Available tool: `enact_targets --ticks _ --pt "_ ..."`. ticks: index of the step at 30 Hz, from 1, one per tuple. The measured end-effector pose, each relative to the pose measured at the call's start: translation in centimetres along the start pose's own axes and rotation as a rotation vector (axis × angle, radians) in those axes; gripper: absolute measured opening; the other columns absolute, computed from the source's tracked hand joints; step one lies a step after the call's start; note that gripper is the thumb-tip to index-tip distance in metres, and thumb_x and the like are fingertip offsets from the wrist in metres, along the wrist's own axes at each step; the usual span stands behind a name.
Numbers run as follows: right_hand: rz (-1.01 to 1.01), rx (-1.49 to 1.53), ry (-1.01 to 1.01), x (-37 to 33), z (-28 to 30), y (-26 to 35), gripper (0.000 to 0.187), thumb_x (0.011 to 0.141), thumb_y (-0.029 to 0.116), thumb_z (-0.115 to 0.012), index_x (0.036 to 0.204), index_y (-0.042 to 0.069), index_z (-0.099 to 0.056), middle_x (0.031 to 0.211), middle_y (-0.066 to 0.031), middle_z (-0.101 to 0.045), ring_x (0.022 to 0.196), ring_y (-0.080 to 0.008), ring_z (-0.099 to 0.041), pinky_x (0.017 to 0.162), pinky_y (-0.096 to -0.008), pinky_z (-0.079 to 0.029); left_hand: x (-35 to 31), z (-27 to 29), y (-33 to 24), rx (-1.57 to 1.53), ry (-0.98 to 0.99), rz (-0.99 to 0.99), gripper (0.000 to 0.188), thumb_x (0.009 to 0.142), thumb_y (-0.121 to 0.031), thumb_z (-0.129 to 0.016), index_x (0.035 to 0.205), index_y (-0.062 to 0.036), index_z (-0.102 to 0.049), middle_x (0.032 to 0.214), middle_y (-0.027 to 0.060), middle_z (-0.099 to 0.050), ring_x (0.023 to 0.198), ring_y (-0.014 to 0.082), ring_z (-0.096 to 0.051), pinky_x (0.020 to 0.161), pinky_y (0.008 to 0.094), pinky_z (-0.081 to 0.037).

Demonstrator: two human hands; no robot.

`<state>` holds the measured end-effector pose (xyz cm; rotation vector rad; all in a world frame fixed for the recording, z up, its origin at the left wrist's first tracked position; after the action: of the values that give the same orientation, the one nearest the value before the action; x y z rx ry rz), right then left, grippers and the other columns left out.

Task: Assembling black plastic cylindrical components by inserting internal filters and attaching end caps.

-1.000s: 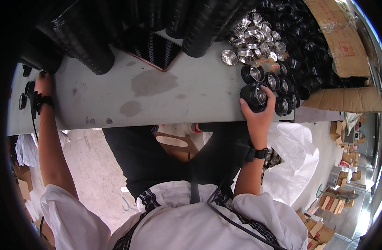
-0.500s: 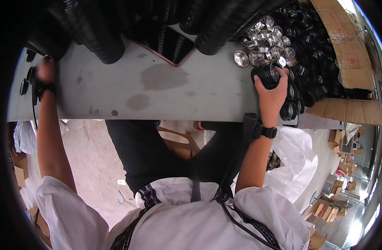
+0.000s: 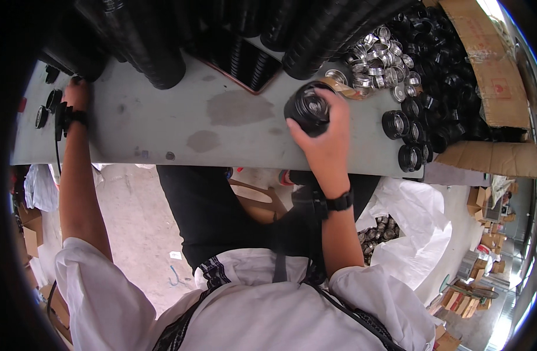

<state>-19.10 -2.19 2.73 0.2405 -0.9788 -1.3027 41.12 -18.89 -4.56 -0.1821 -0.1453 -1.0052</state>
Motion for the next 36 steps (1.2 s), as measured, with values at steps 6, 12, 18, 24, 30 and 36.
enact_targets --ticks 6,12,18,24,30,36 --pt "-0.003 0.128 0.036 0.9 -0.6 -0.1 0.062 0.064 0.010 -0.073 0.120 0.007 -0.047 0.115 -0.0154 -0.048 0.106 -0.0323 -0.048 0.091 -0.0373 -0.040 -1.2 0.8 -0.2 -0.019 -0.065 0.009 0.048 0.084 -0.040 -0.040 0.122 -0.0131 -0.052 0.114 0.0210 -0.056 0.108 0.0384 -0.052 0.090 0.0447 -0.042" --pt "-0.162 0.364 0.053 -0.4 0.5 -0.7 0.079 0.063 0.017 -0.078 0.130 0.002 -0.039 0.116 -0.0137 -0.048 0.107 -0.0268 -0.049 0.093 -0.0352 -0.039 -1.4 1.0 -0.5 -0.024 -0.076 -0.003 0.045 0.082 -0.037 -0.041 0.119 -0.0152 -0.055 0.111 0.0187 -0.059 0.106 0.0381 -0.054 0.088 0.0448 -0.043" --pt "-0.082 0.188 0.123 -1.0 -0.9 -0.2 0.079 0.058 0.025 -0.083 0.122 0.001 -0.043 0.113 -0.0147 -0.049 0.106 -0.0301 -0.048 0.092 -0.0378 -0.039 -1.4 1.1 -0.6 -0.017 -0.060 0.008 0.044 0.083 -0.037 -0.043 0.120 -0.0153 -0.054 0.113 0.0184 -0.058 0.107 0.0383 -0.053 0.088 0.0447 -0.043" --pt "-0.066 0.085 0.106 -1.0 -1.7 1.9 0.078 0.057 0.028 -0.083 0.119 0.002 -0.043 0.111 -0.0161 -0.051 0.106 -0.0318 -0.047 0.091 -0.0394 -0.039 -1.5 1.1 -0.2 -0.015 -0.055 0.015 0.045 0.083 -0.037 -0.044 0.122 -0.0154 -0.053 0.115 0.0176 -0.057 0.108 0.0376 -0.052 0.090 0.0441 -0.042" --pt "-0.217 0.365 0.212 -2.2 -3.4 2.4 0.078 0.061 0.020 -0.078 0.126 0.003 -0.039 0.113 -0.0161 -0.053 0.106 -0.0337 -0.049 0.092 -0.0410 -0.038 -1.9 1.5 -0.8 -0.012 -0.052 0.020 0.046 0.083 -0.037 -0.043 0.122 -0.0147 -0.053 0.117 0.0182 -0.056 0.110 0.0373 -0.051 0.090 0.0439 -0.042" --pt "-0.107 0.277 0.261 -2.6 -5.2 4.6 0.077 0.061 0.016 -0.076 0.127 0.004 -0.038 0.114 -0.0183 -0.053 0.106 -0.0351 -0.050 0.092 -0.0424 -0.038 -1.4 1.0 -0.2 -0.019 -0.104 0.018 0.044 0.081 -0.036 -0.042 0.118 -0.0163 -0.056 0.110 0.0182 -0.060 0.105 0.0389 -0.054 0.089 0.0456 -0.042"
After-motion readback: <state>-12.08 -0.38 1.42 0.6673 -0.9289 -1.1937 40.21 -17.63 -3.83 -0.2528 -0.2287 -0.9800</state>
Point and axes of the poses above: each hand's wrist, its own x-axis towards the middle knuckle, its own z-axis out of the back of the hand, y = z × x, the point moved 7 cm from there along x, towards the middle knuckle
